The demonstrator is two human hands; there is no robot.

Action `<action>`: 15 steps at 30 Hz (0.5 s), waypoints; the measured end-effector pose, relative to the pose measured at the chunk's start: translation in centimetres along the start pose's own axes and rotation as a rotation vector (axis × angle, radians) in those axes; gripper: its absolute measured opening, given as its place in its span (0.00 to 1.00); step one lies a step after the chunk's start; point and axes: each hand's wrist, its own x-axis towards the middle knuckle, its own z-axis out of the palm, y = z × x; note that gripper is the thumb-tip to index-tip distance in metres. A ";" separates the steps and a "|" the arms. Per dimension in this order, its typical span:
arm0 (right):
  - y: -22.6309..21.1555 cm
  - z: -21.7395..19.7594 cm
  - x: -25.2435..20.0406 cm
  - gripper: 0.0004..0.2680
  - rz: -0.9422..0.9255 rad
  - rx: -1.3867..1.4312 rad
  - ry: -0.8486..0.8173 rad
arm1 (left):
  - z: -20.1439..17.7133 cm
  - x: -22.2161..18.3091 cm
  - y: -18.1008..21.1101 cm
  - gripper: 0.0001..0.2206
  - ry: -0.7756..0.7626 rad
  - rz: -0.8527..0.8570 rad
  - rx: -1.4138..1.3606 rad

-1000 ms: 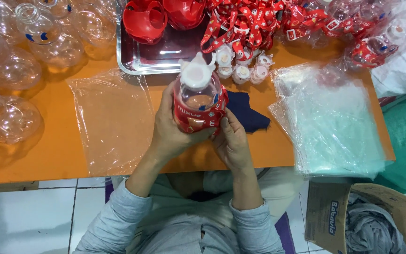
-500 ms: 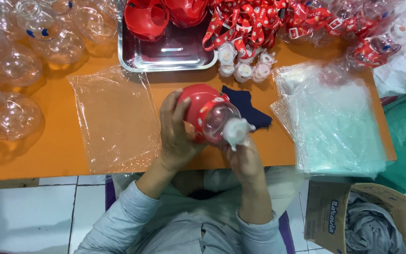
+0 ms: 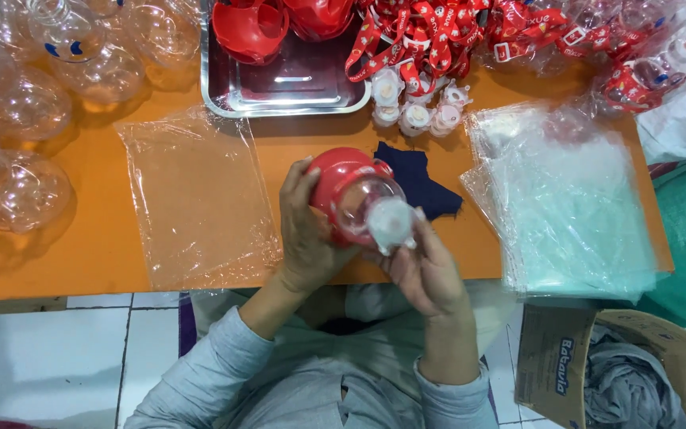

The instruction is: Assembling plastic bottles by attaching red lanyards and caps, then placing them into individual plastic bags for packaging.

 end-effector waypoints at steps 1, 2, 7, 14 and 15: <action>0.3 0.4 -0.1 0.13 -0.022 -0.040 0.011 | 0.0 0.0 0.3 0.45 0.013 -0.103 -0.052; 1.3 -1.4 0.6 0.13 -0.021 -0.038 0.014 | 0.2 0.2 0.9 0.45 0.010 -0.105 -0.053; 3.9 -3.5 2.8 0.10 -0.225 0.050 -0.127 | 0.2 1.7 4.4 0.57 -0.055 -0.712 -0.260; 5.2 -7.4 4.1 0.21 -0.236 0.106 -0.228 | -0.3 1.2 4.4 0.51 -0.105 -0.628 -0.483; 5.1 -6.2 3.7 0.19 -0.278 0.131 -0.171 | -0.4 1.3 4.7 0.51 -0.107 -0.634 -0.507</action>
